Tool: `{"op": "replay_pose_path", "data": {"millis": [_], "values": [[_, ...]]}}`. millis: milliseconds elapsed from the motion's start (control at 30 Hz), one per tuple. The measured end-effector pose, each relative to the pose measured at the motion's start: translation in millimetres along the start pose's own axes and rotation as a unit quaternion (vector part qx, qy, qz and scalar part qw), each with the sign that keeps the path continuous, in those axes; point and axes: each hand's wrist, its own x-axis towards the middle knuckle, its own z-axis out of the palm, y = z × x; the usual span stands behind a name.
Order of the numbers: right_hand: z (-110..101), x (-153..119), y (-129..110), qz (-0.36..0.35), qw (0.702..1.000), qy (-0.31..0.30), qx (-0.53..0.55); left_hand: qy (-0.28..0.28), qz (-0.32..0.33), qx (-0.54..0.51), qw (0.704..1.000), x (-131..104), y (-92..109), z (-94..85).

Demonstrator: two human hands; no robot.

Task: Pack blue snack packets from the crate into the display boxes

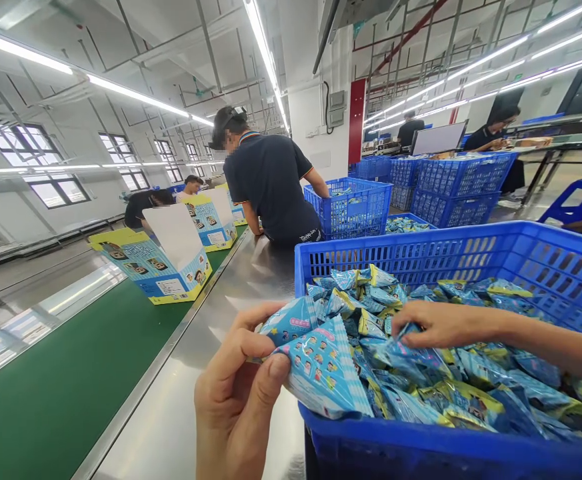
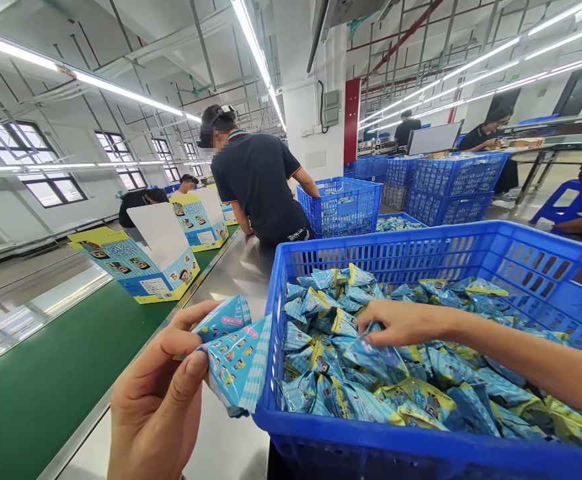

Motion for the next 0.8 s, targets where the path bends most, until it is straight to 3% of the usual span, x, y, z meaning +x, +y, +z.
{"op": "replay_pose_path", "data": {"millis": [133, 267, 400, 500, 667, 800], "values": [[19, 1, -4, -0.022, 0.994, -0.091, -0.052, -0.005, -0.005, 0.006, 1.0, 0, 0, 0.1], [35, 8, -6, -0.018, 0.992, -0.106, -0.066, -0.01, 0.0, 0.015, 1.0, 0, 2, 1.2], [37, 10, -8, -0.006, 0.997, -0.051, -0.062, -0.006, 0.0, 0.015, 1.0, 2, 2, 1.7], [23, 7, -14, -0.012, 0.999, -0.004, -0.044, -0.003, -0.009, 0.011, 1.0, 1, 2, 1.5], [-7, 0, -26, -0.019, 0.98, 0.081, 0.182, -0.015, -0.012, 0.005, 1.0, -2, 4, 1.2], [-7, 1, -34, -0.026, 0.985, 0.097, 0.138, -0.019, -0.018, 0.003, 1.0, -3, 2, 1.0]]}}
